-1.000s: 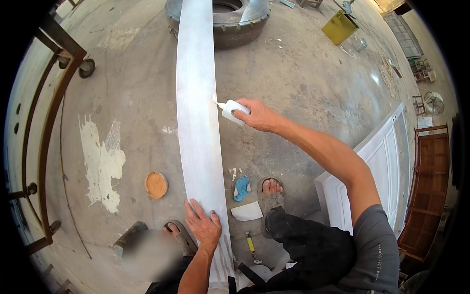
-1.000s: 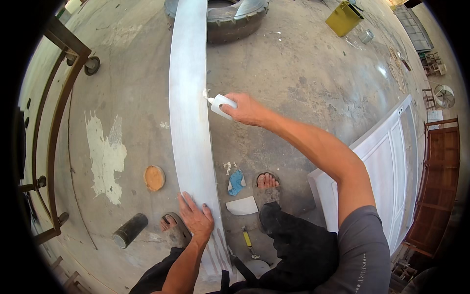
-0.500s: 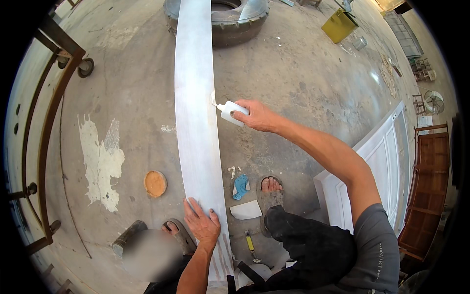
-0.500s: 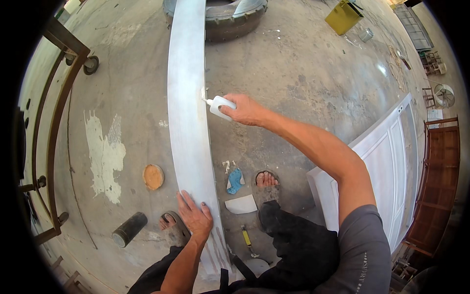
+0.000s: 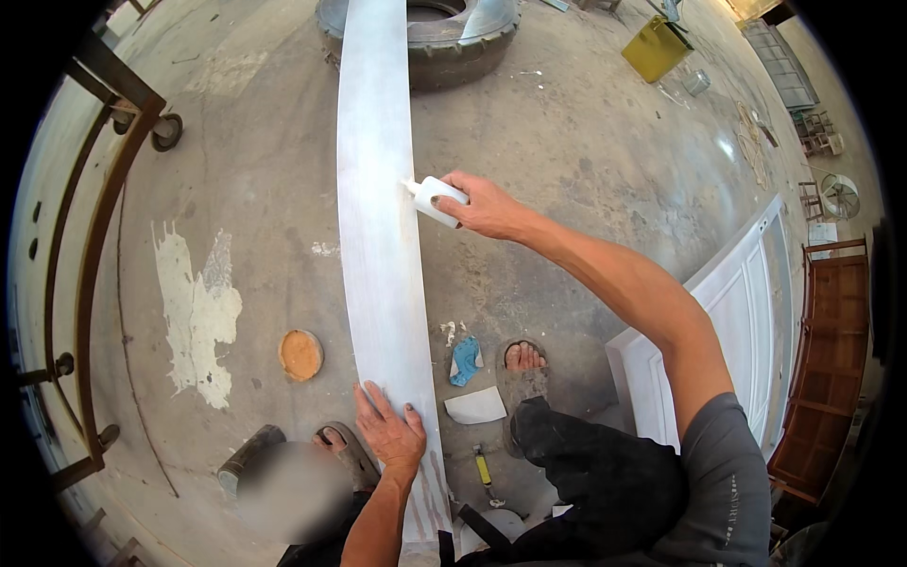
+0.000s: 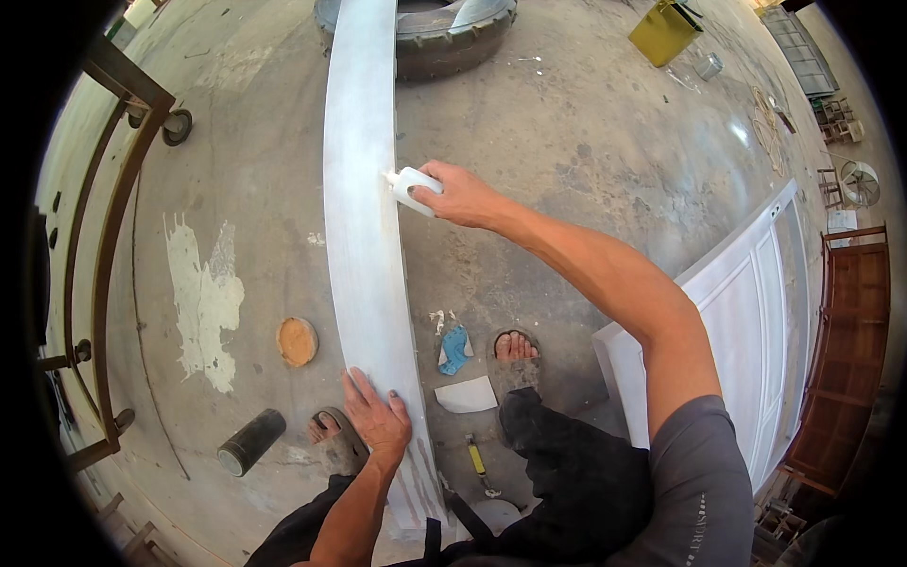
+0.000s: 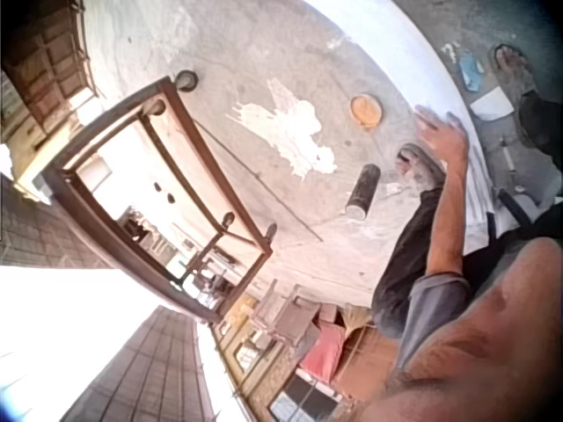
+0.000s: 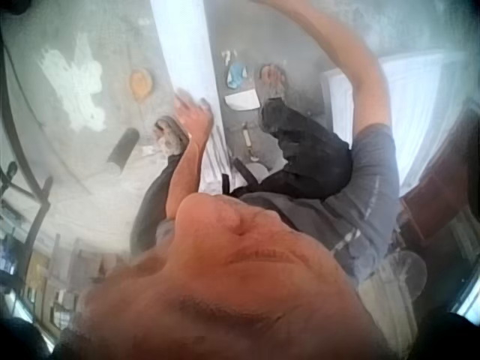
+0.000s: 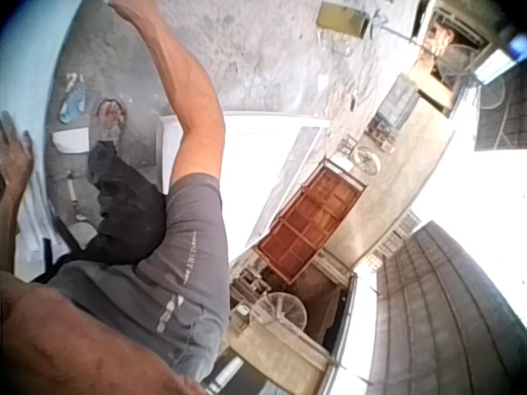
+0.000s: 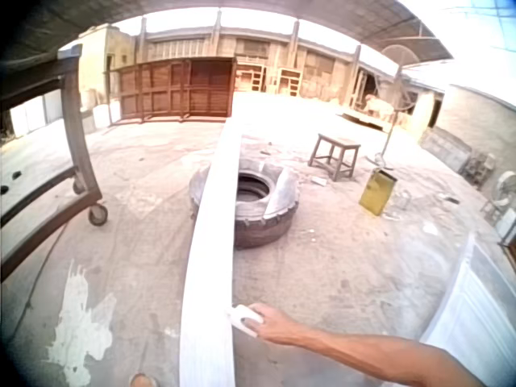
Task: The person is repairing a long white wooden board by applying a white filler substance to the surface. They use a yellow utility knife to spread the filler into the wood grain and a blue sanding block to smooth the applied material. The person also uses a small white bottle to apply a liquid substance to the board.
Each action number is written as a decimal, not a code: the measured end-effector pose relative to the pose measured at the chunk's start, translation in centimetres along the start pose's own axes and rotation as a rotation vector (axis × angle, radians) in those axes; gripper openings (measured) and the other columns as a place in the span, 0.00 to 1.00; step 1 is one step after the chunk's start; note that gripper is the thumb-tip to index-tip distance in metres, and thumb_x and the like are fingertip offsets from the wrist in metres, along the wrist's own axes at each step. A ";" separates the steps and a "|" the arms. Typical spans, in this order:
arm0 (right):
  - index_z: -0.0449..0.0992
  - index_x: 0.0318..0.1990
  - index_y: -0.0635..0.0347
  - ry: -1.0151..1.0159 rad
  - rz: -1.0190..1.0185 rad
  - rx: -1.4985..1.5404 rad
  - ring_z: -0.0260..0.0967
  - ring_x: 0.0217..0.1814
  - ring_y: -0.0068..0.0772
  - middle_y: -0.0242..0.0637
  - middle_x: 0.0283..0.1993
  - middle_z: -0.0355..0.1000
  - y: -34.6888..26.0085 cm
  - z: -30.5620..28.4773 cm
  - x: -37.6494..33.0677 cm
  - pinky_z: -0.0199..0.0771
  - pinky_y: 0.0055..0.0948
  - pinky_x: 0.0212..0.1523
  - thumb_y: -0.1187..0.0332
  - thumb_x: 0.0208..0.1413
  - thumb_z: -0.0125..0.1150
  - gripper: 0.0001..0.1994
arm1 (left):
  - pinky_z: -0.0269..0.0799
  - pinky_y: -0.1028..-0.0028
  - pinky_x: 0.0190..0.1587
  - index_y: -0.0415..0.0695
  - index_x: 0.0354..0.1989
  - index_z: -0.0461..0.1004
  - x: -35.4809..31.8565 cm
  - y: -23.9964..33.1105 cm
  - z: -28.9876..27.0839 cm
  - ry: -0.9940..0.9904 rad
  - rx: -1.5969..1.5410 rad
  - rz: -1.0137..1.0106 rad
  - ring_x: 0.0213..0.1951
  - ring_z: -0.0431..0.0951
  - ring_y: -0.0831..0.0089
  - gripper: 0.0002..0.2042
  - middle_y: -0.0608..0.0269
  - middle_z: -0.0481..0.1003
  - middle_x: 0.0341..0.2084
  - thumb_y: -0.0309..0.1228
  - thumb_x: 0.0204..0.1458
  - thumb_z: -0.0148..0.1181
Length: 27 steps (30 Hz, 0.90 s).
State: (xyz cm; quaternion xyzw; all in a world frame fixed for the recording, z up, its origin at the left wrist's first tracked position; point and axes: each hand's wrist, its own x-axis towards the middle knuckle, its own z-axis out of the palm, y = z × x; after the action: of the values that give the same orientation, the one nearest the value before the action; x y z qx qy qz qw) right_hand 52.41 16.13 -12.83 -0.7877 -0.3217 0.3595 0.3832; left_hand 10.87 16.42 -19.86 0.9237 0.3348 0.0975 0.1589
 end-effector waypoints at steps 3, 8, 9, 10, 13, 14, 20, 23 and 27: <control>0.74 0.58 0.65 0.004 0.008 -0.003 0.75 0.52 0.45 0.51 0.52 0.77 -0.2 0.1 0.3 0.74 0.41 0.53 0.53 0.65 0.59 0.25 | 0.61 0.48 0.62 0.33 0.78 0.45 0.0 -0.1 0.1 0.004 0.000 0.002 0.64 0.63 0.36 0.41 0.31 0.50 0.73 0.35 0.57 0.55; 0.75 0.58 0.66 0.030 0.016 -0.040 0.75 0.51 0.48 0.53 0.50 0.78 0.0 0.1 0.7 0.74 0.42 0.52 0.52 0.63 0.60 0.26 | 0.61 0.47 0.62 0.33 0.78 0.45 0.0 0.1 0.0 -0.001 -0.002 0.002 0.64 0.63 0.36 0.42 0.31 0.50 0.73 0.35 0.57 0.56; 0.75 0.57 0.66 0.031 0.011 -0.050 0.75 0.51 0.48 0.54 0.50 0.78 0.1 0.1 0.7 0.74 0.42 0.52 0.53 0.62 0.59 0.26 | 0.61 0.47 0.62 0.33 0.78 0.45 0.0 0.1 0.0 -0.002 -0.006 0.001 0.64 0.63 0.36 0.42 0.31 0.50 0.73 0.34 0.57 0.56; 0.75 0.57 0.67 0.029 0.006 -0.058 0.75 0.51 0.49 0.54 0.51 0.78 0.1 0.1 0.7 0.74 0.42 0.52 0.53 0.62 0.59 0.26 | 0.61 0.47 0.62 0.33 0.78 0.45 -0.1 0.1 0.0 -0.004 -0.008 -0.002 0.65 0.63 0.35 0.42 0.31 0.50 0.73 0.34 0.56 0.56; 0.76 0.55 0.68 0.017 -0.019 -0.081 0.76 0.50 0.48 0.54 0.50 0.78 0.2 0.1 0.3 0.74 0.42 0.52 0.53 0.62 0.59 0.25 | 0.57 0.47 0.66 0.32 0.77 0.46 -0.1 0.2 -0.3 -0.035 -0.046 -0.030 0.67 0.60 0.33 0.41 0.29 0.50 0.72 0.32 0.57 0.56; 0.77 0.54 0.68 0.010 -0.029 -0.088 0.76 0.50 0.48 0.55 0.49 0.78 0.2 0.1 0.1 0.74 0.42 0.51 0.53 0.61 0.59 0.25 | 0.55 0.47 0.68 0.31 0.77 0.46 -0.1 0.3 -0.3 -0.049 -0.064 -0.043 0.68 0.59 0.33 0.40 0.28 0.50 0.72 0.31 0.57 0.56; 0.78 0.53 0.68 -0.010 -0.063 -0.100 0.77 0.46 0.47 0.54 0.45 0.79 0.5 0.5 -1.2 0.75 0.41 0.48 0.55 0.61 0.60 0.23 | 0.56 0.47 0.68 0.31 0.77 0.47 -0.1 0.4 -0.3 -0.059 -0.049 -0.049 0.68 0.59 0.32 0.41 0.27 0.50 0.72 0.31 0.57 0.57; 0.77 0.53 0.68 -0.030 -0.063 -0.089 0.77 0.47 0.46 0.53 0.46 0.79 0.6 0.7 -1.7 0.75 0.40 0.48 0.55 0.62 0.60 0.23 | 0.59 0.45 0.64 0.33 0.77 0.46 -0.1 0.0 0.1 -0.018 -0.028 -0.021 0.67 0.61 0.35 0.42 0.31 0.51 0.73 0.34 0.56 0.58; 0.77 0.53 0.67 -0.052 -0.042 -0.056 0.77 0.46 0.45 0.52 0.45 0.79 0.3 1.0 -2.7 0.75 0.39 0.49 0.55 0.61 0.60 0.23 | 0.58 0.46 0.65 0.32 0.77 0.47 -0.1 0.1 -0.1 -0.021 -0.035 -0.026 0.67 0.60 0.34 0.42 0.30 0.51 0.73 0.33 0.56 0.58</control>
State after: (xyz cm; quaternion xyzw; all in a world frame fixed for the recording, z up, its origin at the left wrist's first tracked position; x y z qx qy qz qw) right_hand 50.26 14.26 -12.66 -0.7816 -0.3580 0.3626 0.3599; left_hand 10.82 16.31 -19.79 0.9173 0.3432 0.0918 0.1798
